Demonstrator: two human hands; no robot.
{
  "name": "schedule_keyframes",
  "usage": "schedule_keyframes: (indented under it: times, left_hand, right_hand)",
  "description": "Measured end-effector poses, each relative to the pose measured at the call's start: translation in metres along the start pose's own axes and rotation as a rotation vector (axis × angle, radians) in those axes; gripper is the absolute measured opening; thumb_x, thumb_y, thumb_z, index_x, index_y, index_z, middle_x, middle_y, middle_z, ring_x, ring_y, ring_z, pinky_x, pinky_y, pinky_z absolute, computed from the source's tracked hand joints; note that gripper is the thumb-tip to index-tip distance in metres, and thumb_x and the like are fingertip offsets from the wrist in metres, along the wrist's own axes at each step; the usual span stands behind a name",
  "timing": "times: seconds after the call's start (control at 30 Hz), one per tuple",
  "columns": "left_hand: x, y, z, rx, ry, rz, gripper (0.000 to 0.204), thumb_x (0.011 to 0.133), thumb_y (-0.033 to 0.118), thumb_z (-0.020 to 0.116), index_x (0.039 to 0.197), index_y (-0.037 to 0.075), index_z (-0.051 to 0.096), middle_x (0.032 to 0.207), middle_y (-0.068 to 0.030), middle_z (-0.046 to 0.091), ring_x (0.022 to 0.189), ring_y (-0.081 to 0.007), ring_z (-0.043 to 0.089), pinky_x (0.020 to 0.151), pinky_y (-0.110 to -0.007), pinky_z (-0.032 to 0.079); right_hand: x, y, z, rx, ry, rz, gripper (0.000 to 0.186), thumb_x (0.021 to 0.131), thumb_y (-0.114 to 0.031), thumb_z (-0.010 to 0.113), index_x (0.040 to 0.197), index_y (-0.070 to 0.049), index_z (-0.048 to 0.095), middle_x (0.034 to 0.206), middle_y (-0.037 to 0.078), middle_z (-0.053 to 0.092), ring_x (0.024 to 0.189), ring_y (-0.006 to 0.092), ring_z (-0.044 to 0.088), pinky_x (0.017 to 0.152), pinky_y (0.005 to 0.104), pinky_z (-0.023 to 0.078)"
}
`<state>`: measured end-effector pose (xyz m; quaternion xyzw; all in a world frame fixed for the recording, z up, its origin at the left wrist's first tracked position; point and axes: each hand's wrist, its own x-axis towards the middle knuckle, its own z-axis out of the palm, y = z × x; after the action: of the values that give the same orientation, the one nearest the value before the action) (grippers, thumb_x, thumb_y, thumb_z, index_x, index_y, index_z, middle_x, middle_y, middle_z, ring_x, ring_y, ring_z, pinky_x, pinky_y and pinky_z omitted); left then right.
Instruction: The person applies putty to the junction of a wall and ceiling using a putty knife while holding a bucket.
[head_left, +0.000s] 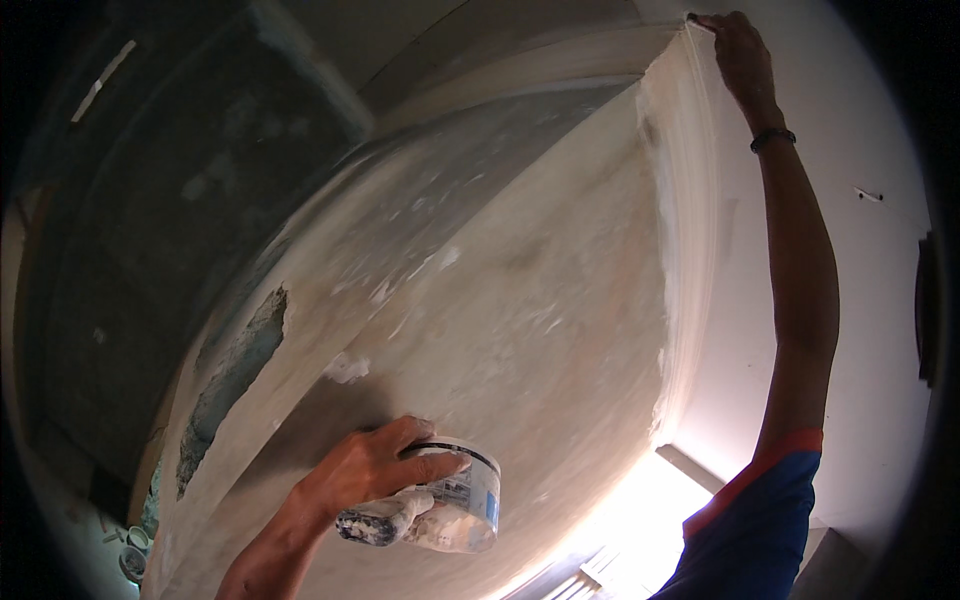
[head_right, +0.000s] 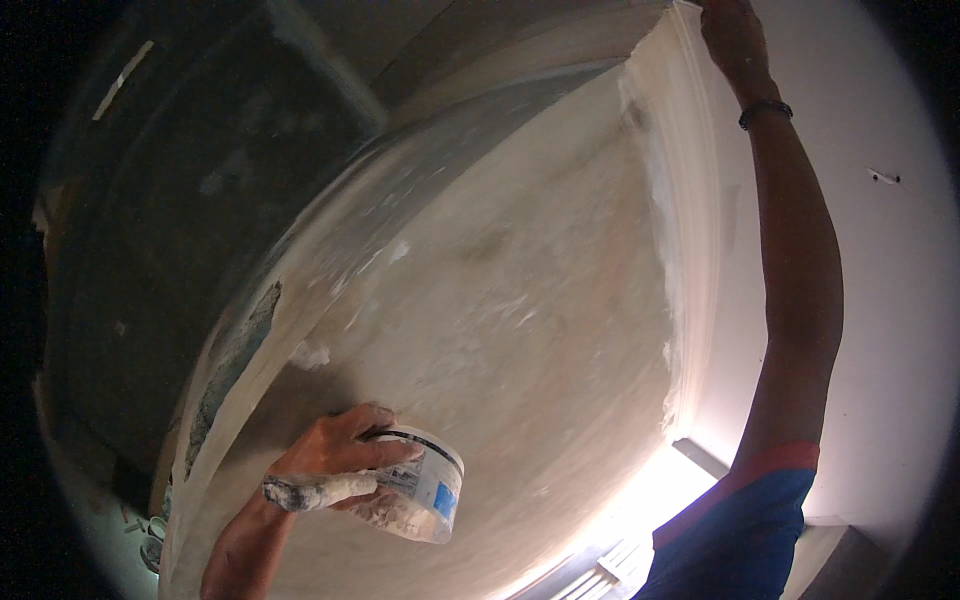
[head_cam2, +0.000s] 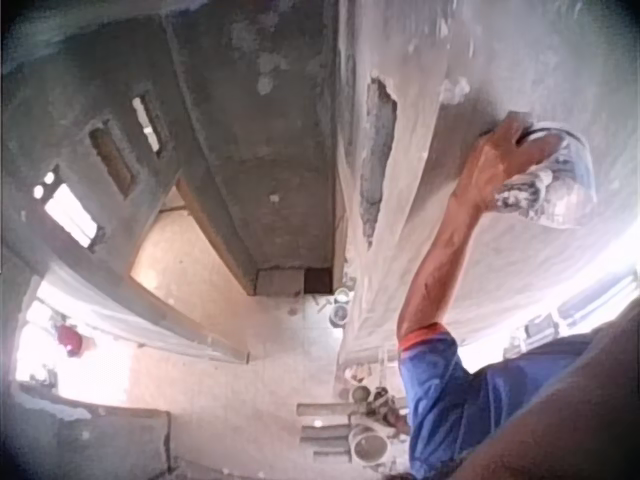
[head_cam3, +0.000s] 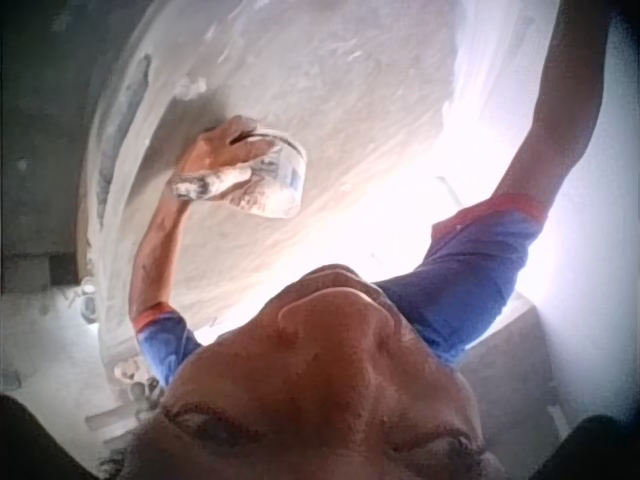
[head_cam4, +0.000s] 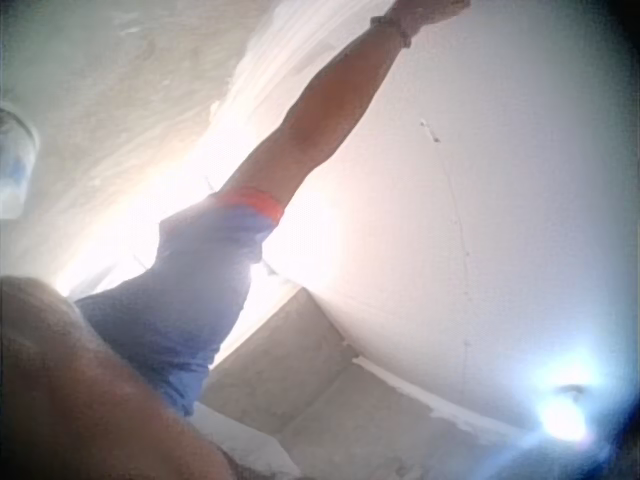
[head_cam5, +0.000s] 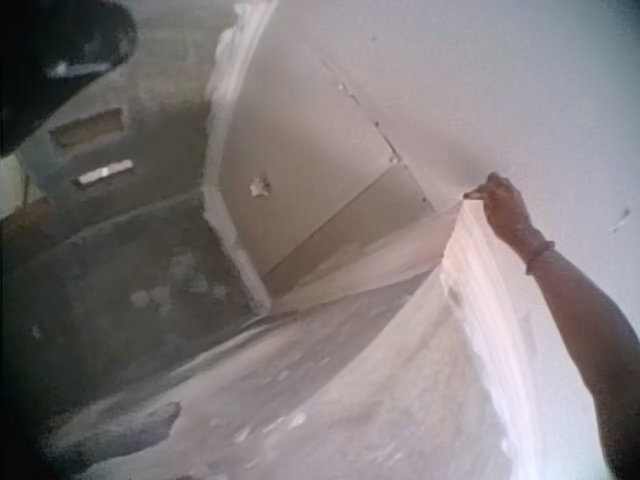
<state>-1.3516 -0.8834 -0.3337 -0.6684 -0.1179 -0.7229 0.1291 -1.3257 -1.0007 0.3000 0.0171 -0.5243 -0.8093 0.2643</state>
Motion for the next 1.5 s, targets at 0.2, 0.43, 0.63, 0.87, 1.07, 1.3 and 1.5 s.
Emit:
schedule_keyframes:
  times: [0.2,0.43,0.63,0.87,1.07,1.3,1.5]
  left_hand:
    - [0.002,0.000,-0.003,-0.020,-0.020,-0.001,0.048,0.074,0.021,0.080,0.122,0.025,0.072,0.108,-0.0147,0.066,0.086,-0.0267,0.072,0.073,-0.036,0.062]
    - [-0.001,0.000,-0.002,-0.046,-0.043,0.009,0.062,0.063,0.025,0.089,0.122,0.022,0.069,0.111,-0.0124,0.061,0.094,-0.0285,0.070,0.080,-0.038,0.064]
    - [0.001,-0.004,0.000,-0.060,-0.028,0.039,0.064,0.062,0.024,0.090,0.122,0.019,0.069,0.110,-0.0133,0.062,0.093,-0.0283,0.070,0.080,-0.038,0.064]
    - [-0.001,0.000,-0.004,-0.015,-0.054,0.008,0.064,0.061,0.020,0.090,0.122,0.019,0.070,0.112,-0.0129,0.061,0.093,-0.0289,0.070,0.079,-0.038,0.064]
    - [0.004,0.000,-0.002,-0.069,-0.007,0.007,0.048,0.074,0.026,0.082,0.121,0.023,0.072,0.108,-0.0151,0.066,0.088,-0.0272,0.072,0.075,-0.036,0.062]
    - [0.001,0.006,-0.005,-0.044,-0.019,-0.023,0.048,0.075,0.027,0.080,0.122,0.021,0.072,0.110,-0.0175,0.064,0.089,-0.0289,0.072,0.076,-0.037,0.062]
    - [0.002,0.003,-0.002,-0.036,-0.017,0.000,0.047,0.076,0.027,0.080,0.122,0.020,0.071,0.110,-0.0178,0.065,0.091,-0.0292,0.072,0.077,-0.038,0.062]
  right_hand:
    - [0.013,-0.039,-0.022,0.288,0.000,0.138,0.026,0.098,-0.003,0.048,0.102,-0.005,0.074,0.112,0.016,0.068,0.112,0.0321,0.062,0.102,0.0428,0.049]
    - [0.024,-0.011,0.030,-0.109,-0.081,0.043,0.029,0.094,-0.002,0.046,0.103,-0.006,0.074,0.136,0.019,0.058,0.129,0.0376,0.052,0.118,0.0439,0.033]
    - [0.020,0.000,0.038,-0.235,0.017,0.008,0.033,0.093,0.001,0.047,0.107,-0.010,0.074,0.140,0.021,0.055,0.130,0.0386,0.049,0.117,0.0447,0.034]
    - [0.008,-0.031,-0.009,0.232,0.049,0.194,0.034,0.090,0.006,0.051,0.115,-0.007,0.071,0.114,0.018,0.065,0.110,0.0359,0.061,0.101,0.0444,0.049]
    - [-0.037,-0.011,0.041,-0.065,0.188,0.076,0.034,0.093,-0.015,0.058,0.127,-0.016,0.057,0.114,0.012,0.061,0.102,0.0356,0.064,0.087,0.0479,0.056]
    - [-0.043,-0.037,0.055,-0.060,0.174,0.212,0.032,0.094,-0.018,0.058,0.126,-0.016,0.057,0.115,0.012,0.061,0.099,0.0380,0.066,0.085,0.0493,0.057]
    - [-0.040,-0.043,0.061,-0.031,0.241,0.202,0.028,0.093,-0.005,0.054,0.119,-0.008,0.064,0.116,0.018,0.064,0.104,0.0393,0.064,0.092,0.0473,0.053]
